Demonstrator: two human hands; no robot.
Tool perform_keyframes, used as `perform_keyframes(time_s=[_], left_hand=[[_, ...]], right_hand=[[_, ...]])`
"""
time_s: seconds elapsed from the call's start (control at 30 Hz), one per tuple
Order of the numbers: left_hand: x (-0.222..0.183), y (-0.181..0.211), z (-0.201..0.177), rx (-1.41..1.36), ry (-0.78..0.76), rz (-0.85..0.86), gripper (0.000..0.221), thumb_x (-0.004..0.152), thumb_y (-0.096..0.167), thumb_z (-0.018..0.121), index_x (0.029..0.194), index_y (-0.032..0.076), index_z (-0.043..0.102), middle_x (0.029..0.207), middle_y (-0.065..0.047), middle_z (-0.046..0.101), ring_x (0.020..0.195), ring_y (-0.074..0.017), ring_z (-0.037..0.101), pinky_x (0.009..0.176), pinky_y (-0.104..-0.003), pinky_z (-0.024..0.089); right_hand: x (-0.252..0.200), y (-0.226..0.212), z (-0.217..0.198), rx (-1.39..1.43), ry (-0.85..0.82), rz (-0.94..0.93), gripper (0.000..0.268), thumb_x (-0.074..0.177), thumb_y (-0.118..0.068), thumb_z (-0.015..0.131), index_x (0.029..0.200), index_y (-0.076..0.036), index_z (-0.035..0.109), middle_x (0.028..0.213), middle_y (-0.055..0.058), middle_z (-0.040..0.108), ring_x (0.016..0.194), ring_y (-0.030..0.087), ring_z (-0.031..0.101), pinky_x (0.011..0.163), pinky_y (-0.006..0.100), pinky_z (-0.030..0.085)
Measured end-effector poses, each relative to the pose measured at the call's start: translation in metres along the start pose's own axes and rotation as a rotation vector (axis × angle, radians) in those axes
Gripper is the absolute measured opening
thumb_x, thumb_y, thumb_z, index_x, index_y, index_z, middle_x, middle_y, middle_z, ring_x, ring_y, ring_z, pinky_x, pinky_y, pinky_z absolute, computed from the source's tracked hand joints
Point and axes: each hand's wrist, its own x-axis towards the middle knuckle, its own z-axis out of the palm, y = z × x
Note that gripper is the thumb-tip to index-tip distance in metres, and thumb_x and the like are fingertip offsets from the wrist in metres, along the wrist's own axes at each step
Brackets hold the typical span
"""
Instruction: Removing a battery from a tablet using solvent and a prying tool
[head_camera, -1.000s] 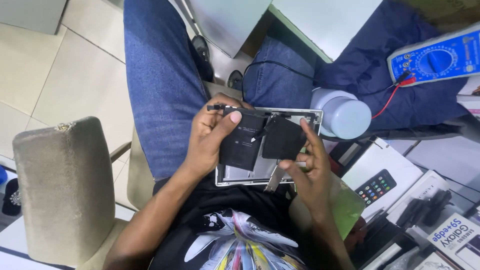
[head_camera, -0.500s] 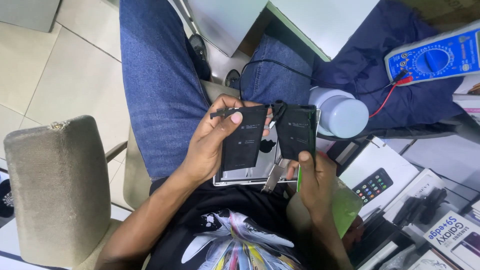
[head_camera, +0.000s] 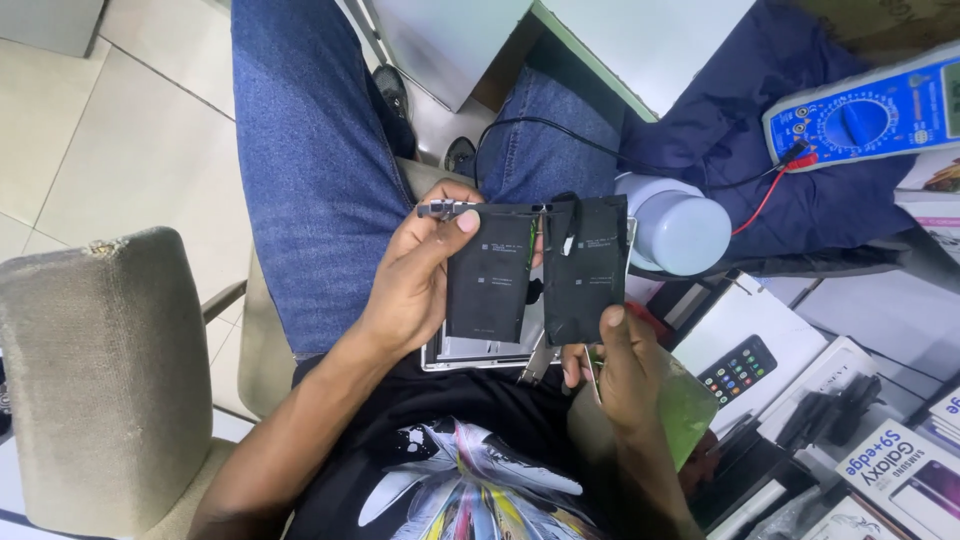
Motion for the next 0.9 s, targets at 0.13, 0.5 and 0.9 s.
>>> perform_keyframes(time_s=[0.13, 0.5, 0.9], left_hand=[[0.001, 0.009, 0.012, -0.069, -0.012, -0.033, 0.017, 0.098, 0.010, 0.060, 0.111, 0.000, 0.057, 0.081, -0.013, 0.067, 0.070, -0.0158, 0.072, 0.061, -0.028, 0.063], [0.003, 0.001, 0.004, -0.276, 0.056, -0.187, 0.027, 0.097, 0.011, 0.066, 0.118, -0.005, 0.058, 0.086, -0.015, 0.070, 0.082, -0.0220, 0.077, 0.076, -0.038, 0.066], [-0.012, 0.041, 0.062, -0.176, 0.070, -0.183, 0.020, 0.092, 0.010, 0.074, 0.101, -0.007, 0.070, 0.086, -0.022, 0.075, 0.077, -0.0252, 0.077, 0.067, -0.041, 0.066]], right_hand=[[0.002, 0.003, 0.001, -0.039, -0.020, 0.015, 0.069, 0.109, -0.044, 0.037, 0.058, -0.007, 0.062, 0.036, 0.009, 0.053, 0.031, 0.009, 0.036, 0.033, 0.017, 0.031], [0.012, -0.029, 0.024, -0.001, -0.020, 0.006, 0.027, 0.101, -0.025, 0.056, 0.080, -0.008, 0.059, 0.047, 0.007, 0.054, 0.035, 0.012, 0.048, 0.034, 0.020, 0.037], [0.014, -0.013, 0.018, -0.086, -0.034, -0.037, 0.018, 0.095, -0.011, 0.067, 0.081, -0.006, 0.057, 0.047, 0.007, 0.053, 0.035, 0.010, 0.042, 0.035, 0.020, 0.034]])
